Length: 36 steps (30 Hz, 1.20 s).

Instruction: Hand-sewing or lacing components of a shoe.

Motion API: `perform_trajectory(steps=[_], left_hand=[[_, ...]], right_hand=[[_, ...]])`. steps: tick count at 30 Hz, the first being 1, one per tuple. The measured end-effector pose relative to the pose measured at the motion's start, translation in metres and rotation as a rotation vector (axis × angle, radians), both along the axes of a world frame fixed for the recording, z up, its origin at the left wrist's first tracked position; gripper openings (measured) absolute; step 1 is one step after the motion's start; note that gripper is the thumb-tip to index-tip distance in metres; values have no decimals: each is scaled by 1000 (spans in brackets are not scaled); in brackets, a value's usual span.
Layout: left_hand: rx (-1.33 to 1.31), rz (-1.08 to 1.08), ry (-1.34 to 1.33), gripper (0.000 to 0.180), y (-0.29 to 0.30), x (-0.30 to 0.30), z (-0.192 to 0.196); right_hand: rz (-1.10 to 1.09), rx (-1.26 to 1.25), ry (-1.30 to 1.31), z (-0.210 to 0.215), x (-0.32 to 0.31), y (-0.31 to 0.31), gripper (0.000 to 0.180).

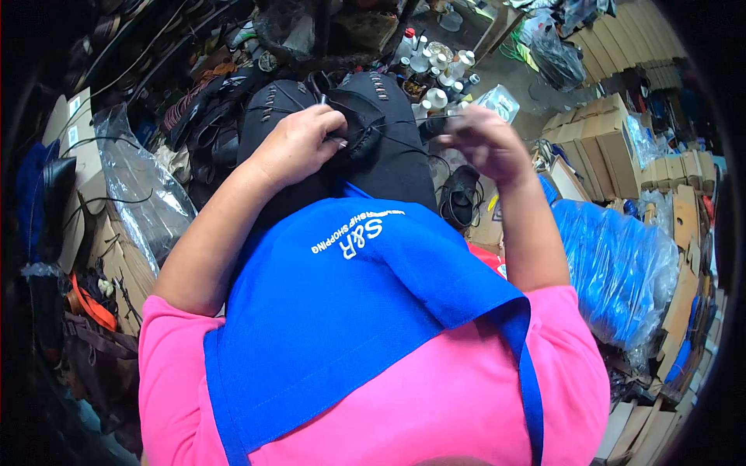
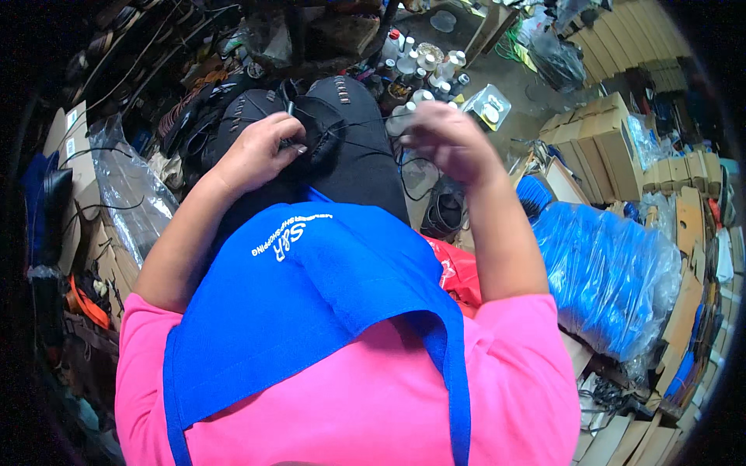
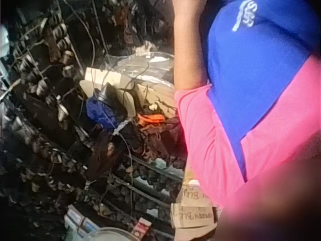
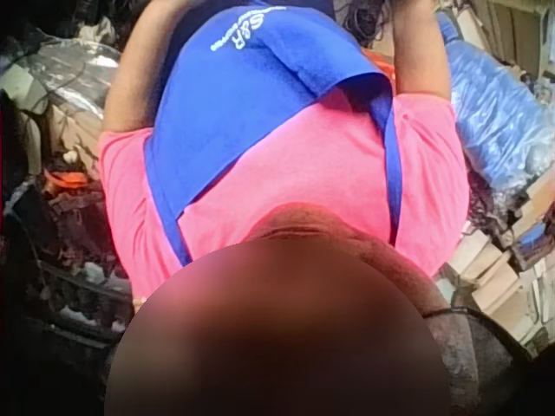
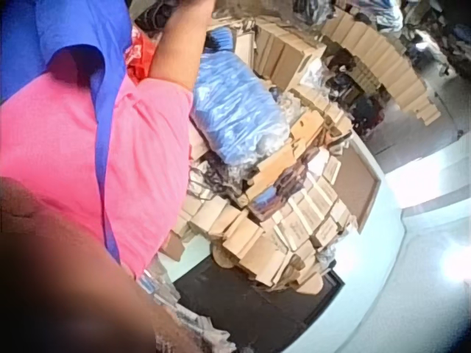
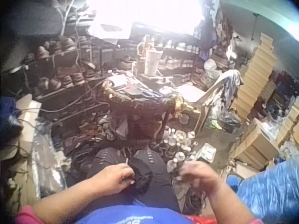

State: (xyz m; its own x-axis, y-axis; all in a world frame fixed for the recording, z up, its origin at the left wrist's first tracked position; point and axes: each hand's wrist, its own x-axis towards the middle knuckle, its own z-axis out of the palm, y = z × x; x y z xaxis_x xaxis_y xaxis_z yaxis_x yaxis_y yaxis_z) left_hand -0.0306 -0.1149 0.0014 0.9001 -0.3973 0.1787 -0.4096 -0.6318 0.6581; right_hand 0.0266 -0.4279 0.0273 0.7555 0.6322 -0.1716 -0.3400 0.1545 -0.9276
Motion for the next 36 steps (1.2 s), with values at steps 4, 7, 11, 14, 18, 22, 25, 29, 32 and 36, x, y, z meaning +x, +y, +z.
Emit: perform_trajectory(steps=[4, 7, 11, 14, 18, 22, 25, 29, 32, 36], left_hand=[[72, 31, 52, 15, 34, 5, 7], [143, 372, -117, 10, 57, 13, 28], [-862, 511, 204, 27, 41, 20, 42], [-1728, 231, 695, 36, 31, 25, 36], [-1630, -464, 817, 37, 72, 35, 20], [-1350, 332, 672, 33, 108, 34, 7], [-197, 519, 617, 26, 142, 23, 29], [0, 448, 30, 51, 144, 4, 31], [-41, 399, -195, 41, 103, 9, 12], [-103, 119, -140, 25, 24, 16, -10]], right_hand=[[-132, 633, -7, 35, -2, -75, 28], [-278, 93, -180, 34, -7, -105, 28], [-242, -895, -435, -17, -29, -98, 27], [-109, -1280, -768, -38, -43, -99, 29], [-50, -1436, -1085, -40, -56, -117, 39], [-125, -1224, -738, -56, -62, -128, 36], [-534, -629, 139, -54, -58, -137, 41], [-757, -895, -328, -19, -26, -117, 54], [-391, -907, -743, 3, 5, -49, 42], [178, -889, -751, 11, 21, 57, 32]])
